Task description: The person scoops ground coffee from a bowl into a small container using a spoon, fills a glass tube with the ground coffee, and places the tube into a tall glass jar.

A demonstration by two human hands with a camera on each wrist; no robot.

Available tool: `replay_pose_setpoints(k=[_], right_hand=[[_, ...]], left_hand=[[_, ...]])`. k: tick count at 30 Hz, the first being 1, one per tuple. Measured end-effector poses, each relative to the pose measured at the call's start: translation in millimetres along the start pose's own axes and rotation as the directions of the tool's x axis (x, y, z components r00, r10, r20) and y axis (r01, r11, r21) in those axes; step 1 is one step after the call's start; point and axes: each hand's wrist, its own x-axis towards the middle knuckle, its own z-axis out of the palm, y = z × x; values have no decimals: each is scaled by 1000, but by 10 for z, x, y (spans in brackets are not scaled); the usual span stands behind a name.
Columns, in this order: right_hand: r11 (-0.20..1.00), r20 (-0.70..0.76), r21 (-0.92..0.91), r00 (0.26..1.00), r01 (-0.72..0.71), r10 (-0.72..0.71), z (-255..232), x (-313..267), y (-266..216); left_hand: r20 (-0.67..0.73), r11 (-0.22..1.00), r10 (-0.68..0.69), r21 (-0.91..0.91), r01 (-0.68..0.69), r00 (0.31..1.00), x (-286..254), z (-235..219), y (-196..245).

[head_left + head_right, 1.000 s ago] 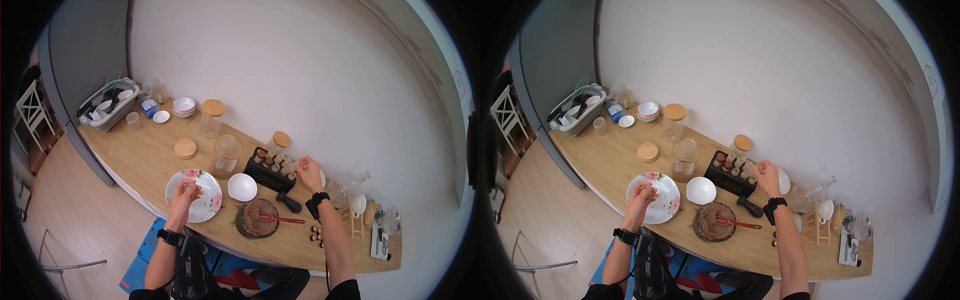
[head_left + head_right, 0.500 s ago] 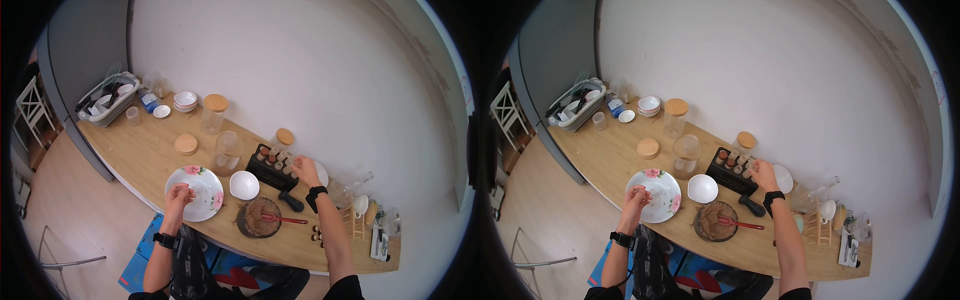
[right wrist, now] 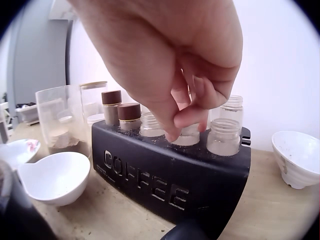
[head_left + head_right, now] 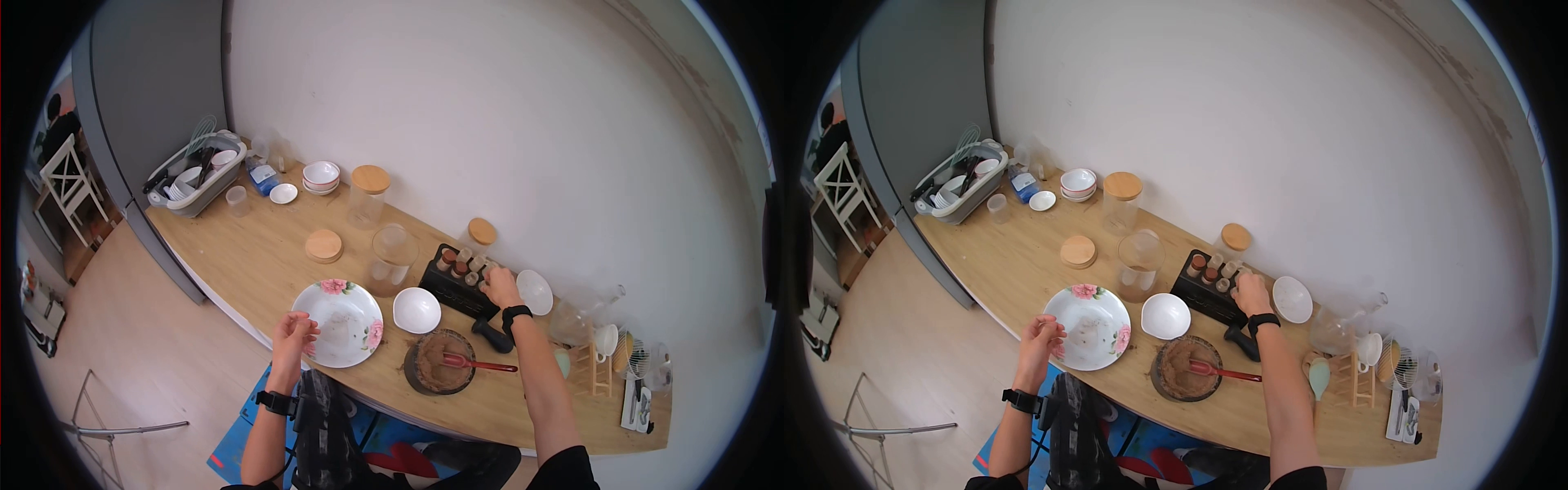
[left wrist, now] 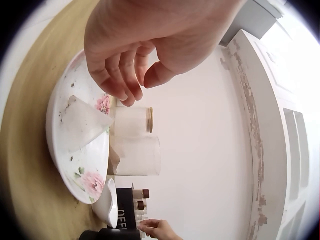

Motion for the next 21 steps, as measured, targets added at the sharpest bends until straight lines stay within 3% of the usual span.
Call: replay_pose_setpoints(k=[5, 12, 14, 15, 17, 18, 21], right_hand=[[999, 35, -8, 998, -50, 50, -47, -35, -58], [998, -63, 58, 998, 5, -1, -317, -193, -58], [971, -219, 160, 966, 175, -138, -475, -273, -29], [973, -222, 166, 967, 162, -123, -590, -385, -13], [882, -215, 459, 977, 111, -12, -1087, -829, -199], [881, -216, 462, 976, 100, 3, -1128, -977, -141], [735, -275, 673, 951, 84, 143, -1125, -1583, 138]], left_hand=[[-19, 993, 67, 95, -65, 998, 28, -88, -43], [28, 945, 164, 282, -165, 986, 40, -12, -90], [21, 937, 152, 316, -151, 988, 19, 33, -75], [33, 934, 149, 324, -151, 988, 9, 46, -74], [42, 938, 148, 311, -154, 988, -13, 73, -103], [54, 936, 143, 317, -153, 988, -22, 85, -120], [61, 934, 126, 329, -139, 990, -24, 105, -193]])
